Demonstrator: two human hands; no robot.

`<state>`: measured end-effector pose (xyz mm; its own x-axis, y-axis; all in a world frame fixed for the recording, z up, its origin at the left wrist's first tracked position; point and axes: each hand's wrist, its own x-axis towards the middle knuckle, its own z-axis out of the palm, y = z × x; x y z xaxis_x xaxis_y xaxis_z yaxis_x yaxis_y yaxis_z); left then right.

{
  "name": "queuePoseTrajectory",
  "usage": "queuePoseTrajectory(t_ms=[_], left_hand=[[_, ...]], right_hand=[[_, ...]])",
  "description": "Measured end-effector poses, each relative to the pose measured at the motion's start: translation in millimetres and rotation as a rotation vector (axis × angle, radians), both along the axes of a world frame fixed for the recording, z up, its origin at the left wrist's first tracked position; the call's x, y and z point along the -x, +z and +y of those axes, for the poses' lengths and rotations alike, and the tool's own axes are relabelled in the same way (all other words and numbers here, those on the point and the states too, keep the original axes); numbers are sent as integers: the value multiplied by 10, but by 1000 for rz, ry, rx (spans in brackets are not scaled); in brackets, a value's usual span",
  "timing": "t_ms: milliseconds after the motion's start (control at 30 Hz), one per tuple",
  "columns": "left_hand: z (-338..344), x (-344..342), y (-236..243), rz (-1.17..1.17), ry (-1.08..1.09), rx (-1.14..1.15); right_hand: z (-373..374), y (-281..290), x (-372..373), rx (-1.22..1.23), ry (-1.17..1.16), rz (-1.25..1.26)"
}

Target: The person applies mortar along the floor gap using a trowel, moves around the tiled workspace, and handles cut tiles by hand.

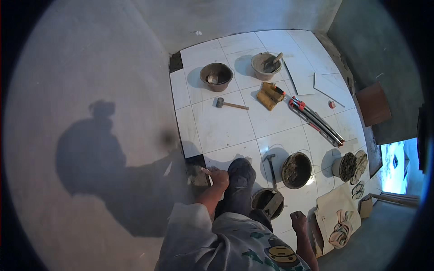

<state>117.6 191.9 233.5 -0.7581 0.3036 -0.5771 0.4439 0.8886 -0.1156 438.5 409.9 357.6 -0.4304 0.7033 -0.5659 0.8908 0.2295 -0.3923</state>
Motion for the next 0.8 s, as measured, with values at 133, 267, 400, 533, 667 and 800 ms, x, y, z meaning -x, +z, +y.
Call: queuePoseTrajectory(t_ms=[133,267,400,533,667,800], left_hand=[[74,39,160,122,-280,-66],[-78,-115,-317,150,-286,-215],[177,436,-685,114,-376,-145],[64,819,-1013,-27,-161,-186],[324,1375,-1057,-249,-162,181],[917,1826,-1352,-140,-210,282]], right_hand=[[202,-169,13,-23,-107,12],[343,-183,509,42,-103,-99],[564,-473,1006,112,27,-141],[798,-473,2009,244,-18,-231],[913,-538,2626,218,4,-200],[1106,-503,3029,308,-26,-288]])
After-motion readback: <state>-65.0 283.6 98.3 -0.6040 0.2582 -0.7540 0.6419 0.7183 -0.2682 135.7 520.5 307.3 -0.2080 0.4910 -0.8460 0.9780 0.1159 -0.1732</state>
